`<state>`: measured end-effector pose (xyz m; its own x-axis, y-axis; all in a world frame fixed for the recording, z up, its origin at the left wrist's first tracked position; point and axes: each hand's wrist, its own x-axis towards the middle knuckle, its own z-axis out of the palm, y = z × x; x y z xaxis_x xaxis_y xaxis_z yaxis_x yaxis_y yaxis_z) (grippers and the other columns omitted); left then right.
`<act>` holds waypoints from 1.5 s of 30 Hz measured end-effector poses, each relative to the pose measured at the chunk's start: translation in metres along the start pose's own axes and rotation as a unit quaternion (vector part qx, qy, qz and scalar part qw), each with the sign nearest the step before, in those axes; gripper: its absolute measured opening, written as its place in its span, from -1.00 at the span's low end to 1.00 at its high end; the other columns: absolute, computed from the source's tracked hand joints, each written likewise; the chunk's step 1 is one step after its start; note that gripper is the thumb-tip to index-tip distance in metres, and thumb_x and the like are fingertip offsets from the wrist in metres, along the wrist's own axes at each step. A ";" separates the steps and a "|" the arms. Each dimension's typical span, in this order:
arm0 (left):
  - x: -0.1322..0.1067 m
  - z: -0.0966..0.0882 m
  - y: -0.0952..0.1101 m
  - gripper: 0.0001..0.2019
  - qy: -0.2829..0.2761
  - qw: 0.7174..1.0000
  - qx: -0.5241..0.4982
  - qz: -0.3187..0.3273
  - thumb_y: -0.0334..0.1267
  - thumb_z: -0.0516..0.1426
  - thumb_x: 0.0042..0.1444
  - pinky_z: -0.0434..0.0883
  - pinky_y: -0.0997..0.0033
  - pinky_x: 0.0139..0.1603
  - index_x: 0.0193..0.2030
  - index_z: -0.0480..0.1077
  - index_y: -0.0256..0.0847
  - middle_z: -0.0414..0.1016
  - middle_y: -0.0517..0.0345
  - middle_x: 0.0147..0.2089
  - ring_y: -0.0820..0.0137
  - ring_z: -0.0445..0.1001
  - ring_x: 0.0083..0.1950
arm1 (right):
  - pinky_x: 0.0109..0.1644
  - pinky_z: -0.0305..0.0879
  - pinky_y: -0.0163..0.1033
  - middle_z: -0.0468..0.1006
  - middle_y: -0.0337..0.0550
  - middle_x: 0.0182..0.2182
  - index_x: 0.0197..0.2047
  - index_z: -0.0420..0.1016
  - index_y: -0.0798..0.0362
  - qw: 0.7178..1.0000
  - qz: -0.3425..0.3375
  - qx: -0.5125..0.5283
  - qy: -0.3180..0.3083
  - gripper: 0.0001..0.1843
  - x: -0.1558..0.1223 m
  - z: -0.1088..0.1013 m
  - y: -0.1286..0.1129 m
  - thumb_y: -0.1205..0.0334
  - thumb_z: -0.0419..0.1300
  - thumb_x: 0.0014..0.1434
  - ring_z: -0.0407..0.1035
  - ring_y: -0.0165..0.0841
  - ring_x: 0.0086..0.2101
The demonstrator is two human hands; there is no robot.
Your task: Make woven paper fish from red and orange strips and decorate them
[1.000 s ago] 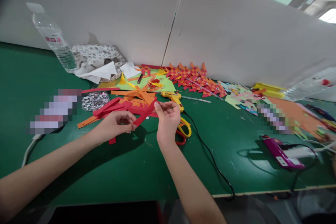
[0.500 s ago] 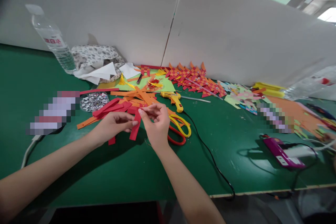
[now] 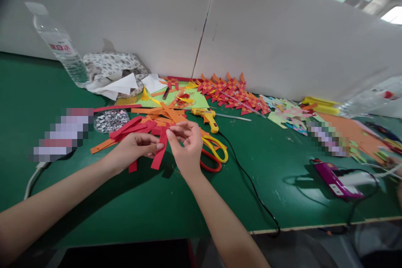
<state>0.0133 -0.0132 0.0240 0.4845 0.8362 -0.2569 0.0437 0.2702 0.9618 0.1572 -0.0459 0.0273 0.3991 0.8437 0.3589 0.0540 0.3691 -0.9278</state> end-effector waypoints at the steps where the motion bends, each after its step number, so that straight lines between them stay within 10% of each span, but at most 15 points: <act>1: 0.000 0.000 0.000 -0.78 0.000 1.000 -0.002 -0.003 -0.16 0.33 -0.16 0.45 0.52 -0.33 -0.40 0.50 -0.23 0.50 0.24 -0.47 0.54 0.43 -0.46 | -0.25 0.43 -0.27 0.55 -0.28 -0.41 -0.26 0.31 -0.04 1.000 -0.001 0.000 -0.001 -0.70 0.000 0.000 0.000 0.29 0.32 -0.04 0.50 -0.38 -0.32; 45: 0.001 -0.001 -0.003 -0.81 -0.011 0.999 -0.044 -0.030 -0.19 0.35 -0.17 0.45 0.60 -0.38 -0.39 0.54 -0.20 0.53 0.24 -0.47 0.55 0.45 -0.46 | -0.30 0.48 -0.17 0.58 -0.27 -0.48 -0.26 0.28 -0.02 0.996 0.044 0.071 0.011 -0.76 0.011 -0.007 0.002 0.15 0.26 0.06 0.53 -0.32 -0.44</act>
<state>0.0126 -0.0123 0.0208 0.5029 0.8066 -0.3106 -0.0032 0.3611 0.9325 0.1682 -0.0386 0.0290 0.4165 0.8672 0.2728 -0.1118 0.3466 -0.9313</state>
